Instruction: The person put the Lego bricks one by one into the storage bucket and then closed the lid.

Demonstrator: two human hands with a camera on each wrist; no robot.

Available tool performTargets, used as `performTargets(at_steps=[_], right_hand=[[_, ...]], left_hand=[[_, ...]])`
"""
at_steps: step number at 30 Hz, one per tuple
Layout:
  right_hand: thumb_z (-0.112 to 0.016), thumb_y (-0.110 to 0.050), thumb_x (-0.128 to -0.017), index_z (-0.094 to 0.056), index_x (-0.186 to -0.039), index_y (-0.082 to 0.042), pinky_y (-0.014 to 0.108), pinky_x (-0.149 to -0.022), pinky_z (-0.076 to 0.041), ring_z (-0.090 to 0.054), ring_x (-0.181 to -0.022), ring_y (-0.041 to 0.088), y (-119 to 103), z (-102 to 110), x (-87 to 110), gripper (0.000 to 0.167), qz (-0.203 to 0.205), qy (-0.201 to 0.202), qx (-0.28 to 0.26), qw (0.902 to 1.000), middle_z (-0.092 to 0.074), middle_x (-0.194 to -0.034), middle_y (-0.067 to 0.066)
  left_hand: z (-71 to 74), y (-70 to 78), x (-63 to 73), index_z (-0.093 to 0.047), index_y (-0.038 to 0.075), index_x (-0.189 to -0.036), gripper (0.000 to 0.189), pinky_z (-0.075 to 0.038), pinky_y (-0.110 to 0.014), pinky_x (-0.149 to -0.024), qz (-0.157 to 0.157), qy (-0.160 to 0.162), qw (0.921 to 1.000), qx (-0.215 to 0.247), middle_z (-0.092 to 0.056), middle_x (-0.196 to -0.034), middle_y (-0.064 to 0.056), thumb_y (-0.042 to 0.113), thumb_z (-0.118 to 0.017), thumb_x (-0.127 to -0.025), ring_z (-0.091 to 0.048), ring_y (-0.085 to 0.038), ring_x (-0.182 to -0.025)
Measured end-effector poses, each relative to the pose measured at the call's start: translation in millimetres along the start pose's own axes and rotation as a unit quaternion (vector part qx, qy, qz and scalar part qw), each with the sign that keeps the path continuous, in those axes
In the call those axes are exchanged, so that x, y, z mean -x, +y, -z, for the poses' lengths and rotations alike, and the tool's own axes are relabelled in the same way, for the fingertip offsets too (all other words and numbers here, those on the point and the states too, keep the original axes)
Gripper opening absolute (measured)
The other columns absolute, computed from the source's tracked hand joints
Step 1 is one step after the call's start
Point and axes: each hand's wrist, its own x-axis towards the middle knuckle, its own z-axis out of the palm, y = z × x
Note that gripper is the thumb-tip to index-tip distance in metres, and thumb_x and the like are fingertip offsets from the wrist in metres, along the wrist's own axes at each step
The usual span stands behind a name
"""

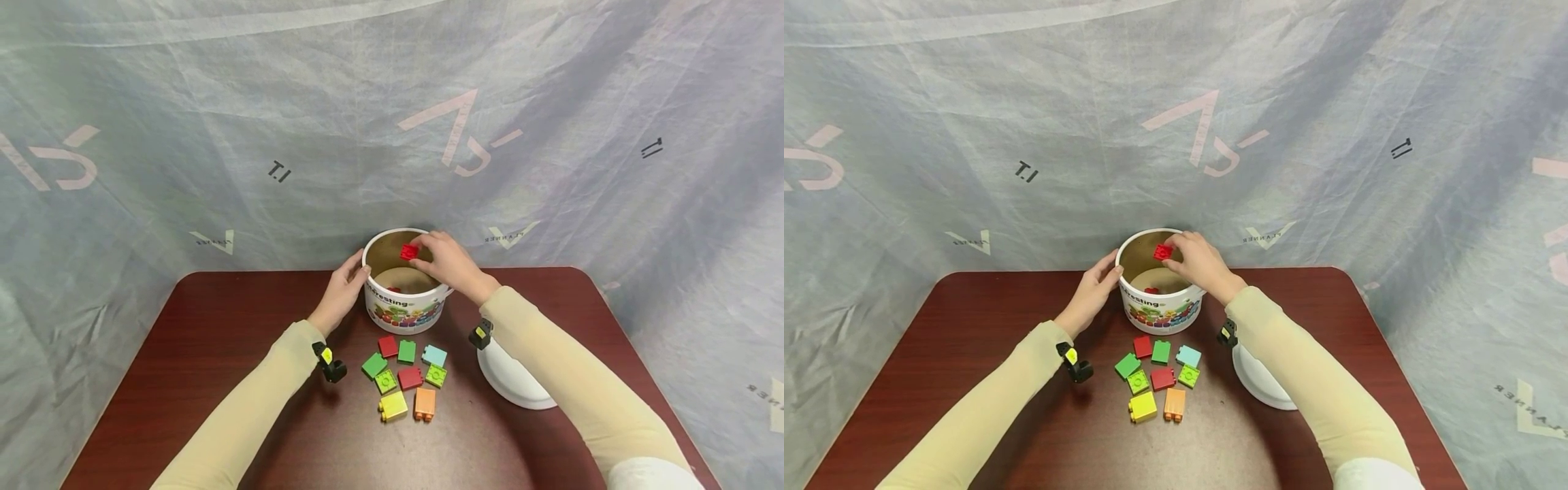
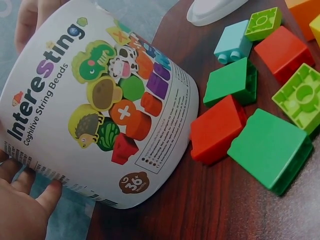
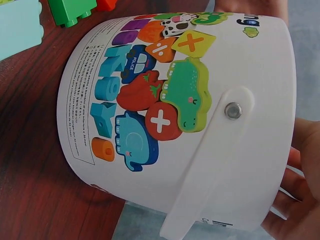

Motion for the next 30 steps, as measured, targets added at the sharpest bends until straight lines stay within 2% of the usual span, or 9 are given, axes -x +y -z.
performTargets(at_steps=[7, 14, 22, 30], right_hand=[[-0.078, -0.024, -0.096, -0.07, -0.126, -0.002, 0.049, -0.102, -0.05, -0.06, -0.119, 0.034, -1, 1, -0.1, 0.038, 0.007, -0.004, -0.005, 1.0, -0.069, -0.12, 0.015], [-0.077, -0.022, -0.096, -0.071, -0.123, -0.002, 0.049, -0.104, -0.049, -0.06, -0.119, 0.034, 0, 3, 3.0, 0.033, 0.011, 0.003, -0.012, 0.9999, -0.07, -0.12, 0.015], [-0.075, -0.021, -0.097, -0.072, -0.121, -0.001, 0.05, -0.103, -0.049, -0.061, -0.116, 0.035, -4, 19, 14.0, 0.031, 0.043, 0.016, -0.017, 0.9988, -0.07, -0.116, 0.015], [-0.077, -0.016, -0.095, -0.073, -0.12, 0.0, 0.051, -0.101, -0.05, -0.062, -0.115, 0.033, -5, 29, 27.4, 0.029, 0.057, 0.026, -0.034, 0.9974, -0.072, -0.113, 0.013]], left_hand=[[0.8, -1.5, -1.9, -0.031, 0.005, -0.164, 0.06, -0.031, -0.046, -0.124, 0.002, 0.002, 1.0, 0.001, -0.032, -0.168, -0.015, 0.022, -0.053, -0.111, -0.032, -0.03, -0.154], [-0.8, 0.8, 0.4, -0.031, 0.006, -0.164, 0.06, -0.033, -0.044, -0.123, 0.01, 0.004, 0.9999, -0.003, -0.032, -0.168, -0.013, 0.022, -0.053, -0.111, -0.033, -0.028, -0.154], [-0.7, 0.2, 0.3, -0.029, 0.006, -0.164, 0.06, -0.033, -0.045, -0.123, 0.006, 0.004, 1.0, 0.001, -0.031, -0.168, -0.014, 0.021, -0.052, -0.111, -0.033, -0.029, -0.154], [-1.5, 1.7, 1.7, -0.029, 0.006, -0.164, 0.06, -0.032, -0.046, -0.123, 0.006, 0.003, 1.0, -0.002, -0.03, -0.169, -0.014, 0.021, -0.052, -0.111, -0.032, -0.03, -0.154]])
